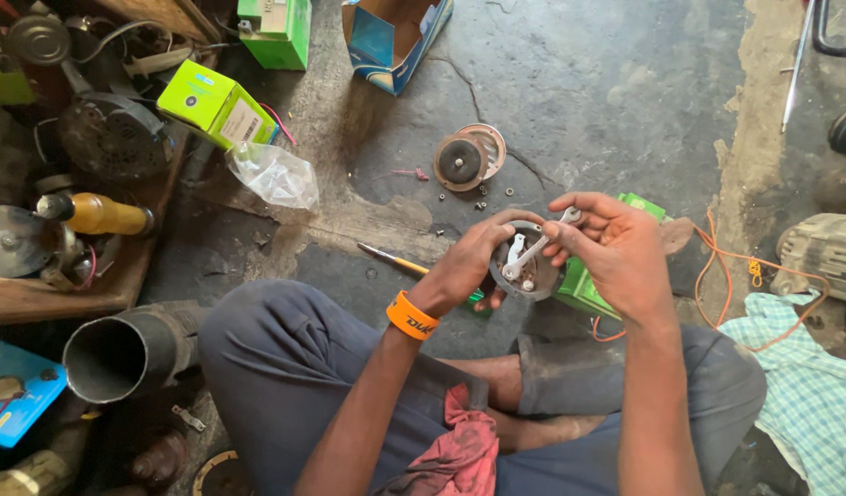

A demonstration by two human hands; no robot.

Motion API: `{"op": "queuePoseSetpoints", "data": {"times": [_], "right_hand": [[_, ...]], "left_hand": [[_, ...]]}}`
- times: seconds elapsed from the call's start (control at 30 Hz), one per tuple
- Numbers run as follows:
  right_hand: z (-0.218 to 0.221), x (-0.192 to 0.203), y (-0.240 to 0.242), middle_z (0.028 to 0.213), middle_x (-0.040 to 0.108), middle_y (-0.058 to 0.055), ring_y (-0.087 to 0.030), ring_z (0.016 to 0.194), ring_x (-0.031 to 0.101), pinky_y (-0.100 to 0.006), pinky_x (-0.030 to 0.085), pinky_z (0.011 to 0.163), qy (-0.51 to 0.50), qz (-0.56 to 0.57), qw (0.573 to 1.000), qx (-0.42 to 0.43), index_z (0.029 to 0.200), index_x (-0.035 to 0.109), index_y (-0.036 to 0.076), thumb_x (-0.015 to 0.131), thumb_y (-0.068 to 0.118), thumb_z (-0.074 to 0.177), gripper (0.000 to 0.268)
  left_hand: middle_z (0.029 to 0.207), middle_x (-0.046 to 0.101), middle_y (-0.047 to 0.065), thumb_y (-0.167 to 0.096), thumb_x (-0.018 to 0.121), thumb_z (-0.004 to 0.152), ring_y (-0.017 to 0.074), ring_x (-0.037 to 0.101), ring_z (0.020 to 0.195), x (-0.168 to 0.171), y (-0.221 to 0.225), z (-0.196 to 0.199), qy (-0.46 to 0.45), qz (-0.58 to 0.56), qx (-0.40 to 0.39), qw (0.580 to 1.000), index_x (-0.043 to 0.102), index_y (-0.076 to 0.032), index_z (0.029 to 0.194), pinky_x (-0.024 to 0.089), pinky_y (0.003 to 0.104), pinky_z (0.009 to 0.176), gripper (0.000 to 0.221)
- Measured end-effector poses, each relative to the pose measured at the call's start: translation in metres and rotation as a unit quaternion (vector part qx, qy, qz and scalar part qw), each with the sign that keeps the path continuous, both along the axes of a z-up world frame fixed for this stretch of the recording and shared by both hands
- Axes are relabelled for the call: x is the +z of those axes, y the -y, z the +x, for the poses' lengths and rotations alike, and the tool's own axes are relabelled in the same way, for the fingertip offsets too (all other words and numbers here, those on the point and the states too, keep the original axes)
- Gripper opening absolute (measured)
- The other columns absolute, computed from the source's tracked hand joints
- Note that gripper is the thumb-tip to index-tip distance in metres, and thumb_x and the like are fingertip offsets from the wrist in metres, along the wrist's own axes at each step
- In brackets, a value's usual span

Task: The person sits on the floor and repairs a small electrical component, likely a motor or fan housing. They use a screwdriver to tighten screws and a wrench to adjust parts, handling small metal pieces and wires within the housing.

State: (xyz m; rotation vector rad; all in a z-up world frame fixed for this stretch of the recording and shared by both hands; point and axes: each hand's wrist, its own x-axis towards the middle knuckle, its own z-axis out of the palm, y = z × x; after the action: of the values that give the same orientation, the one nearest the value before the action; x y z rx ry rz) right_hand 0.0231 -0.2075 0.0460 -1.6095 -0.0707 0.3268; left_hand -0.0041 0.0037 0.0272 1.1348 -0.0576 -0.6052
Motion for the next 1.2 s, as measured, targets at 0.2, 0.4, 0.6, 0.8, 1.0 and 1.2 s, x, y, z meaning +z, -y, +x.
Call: {"op": "queuePoseSetpoints", "data": {"times": [0.2,0.4,0.6,0.8,1.0,1.2], "right_hand": [[0.002,-0.002,0.003,0.091,0.071,-0.004,-0.006,0.079,0.065,-0.019,0.051,0.066,0.003,-0.008,1.000,0.019,0.117,0.067,-0.006,0.072,0.000,0.094,0.024],[0.001,0.004,0.007,0.094,0.071,-0.003,-0.004,0.083,0.064,-0.020,0.052,0.069,0.002,-0.064,0.997,0.051,0.109,0.070,-0.006,0.073,0.002,0.093,0.019],[0.008,-0.005,0.011,0.096,0.071,-0.004,-0.006,0.086,0.065,-0.022,0.054,0.073,-0.022,-0.082,0.993,0.079,0.108,0.071,-0.005,0.073,0.006,0.092,0.019],[0.016,-0.020,0.027,0.096,0.073,-0.007,-0.012,0.086,0.069,-0.028,0.057,0.076,-0.101,0.057,0.989,0.090,0.112,0.069,-0.005,0.073,0.007,0.092,0.024],[0.017,-0.025,0.041,0.098,0.072,-0.006,-0.012,0.087,0.069,-0.028,0.058,0.076,-0.137,0.121,0.977,0.109,0.113,0.068,-0.005,0.075,0.006,0.091,0.026],[0.017,-0.028,0.038,0.095,0.074,-0.007,-0.012,0.082,0.071,-0.025,0.056,0.070,-0.186,0.189,0.954,0.140,0.112,0.067,-0.004,0.074,0.006,0.090,0.026]], "left_hand": [[0.081,0.064,0.005,-0.028,0.038,0.106,0.0091,0.054,0.046,0.000,0.000,-0.001,0.029,-0.026,0.009,0.999,0.060,-0.004,0.131,0.040,0.023,0.038,0.041],[0.075,0.062,0.008,-0.028,0.037,0.105,0.0109,0.056,0.044,-0.002,0.002,-0.003,-0.018,-0.025,0.011,0.999,0.053,-0.007,0.141,0.041,0.024,0.035,0.045],[0.080,0.063,0.010,-0.024,0.038,0.102,0.0174,0.061,0.048,-0.011,0.005,-0.002,-0.038,-0.034,0.015,0.999,0.038,-0.015,0.155,0.045,0.028,0.036,0.053],[0.108,0.068,0.019,-0.009,0.042,0.093,0.0279,0.074,0.083,-0.003,-0.009,-0.003,-0.066,-0.224,-0.041,0.972,0.027,-0.012,0.159,0.063,0.037,0.067,0.068],[0.116,0.067,0.014,0.007,0.059,0.096,0.0268,0.075,0.099,0.019,-0.010,-0.007,0.005,-0.138,-0.106,0.985,0.035,-0.008,0.160,0.064,0.035,0.083,0.070],[0.097,0.065,0.018,-0.001,0.080,0.083,0.0235,0.055,0.080,0.038,-0.009,0.001,0.050,0.124,-0.104,0.986,0.069,-0.005,0.138,0.044,0.033,0.064,0.056]]}}
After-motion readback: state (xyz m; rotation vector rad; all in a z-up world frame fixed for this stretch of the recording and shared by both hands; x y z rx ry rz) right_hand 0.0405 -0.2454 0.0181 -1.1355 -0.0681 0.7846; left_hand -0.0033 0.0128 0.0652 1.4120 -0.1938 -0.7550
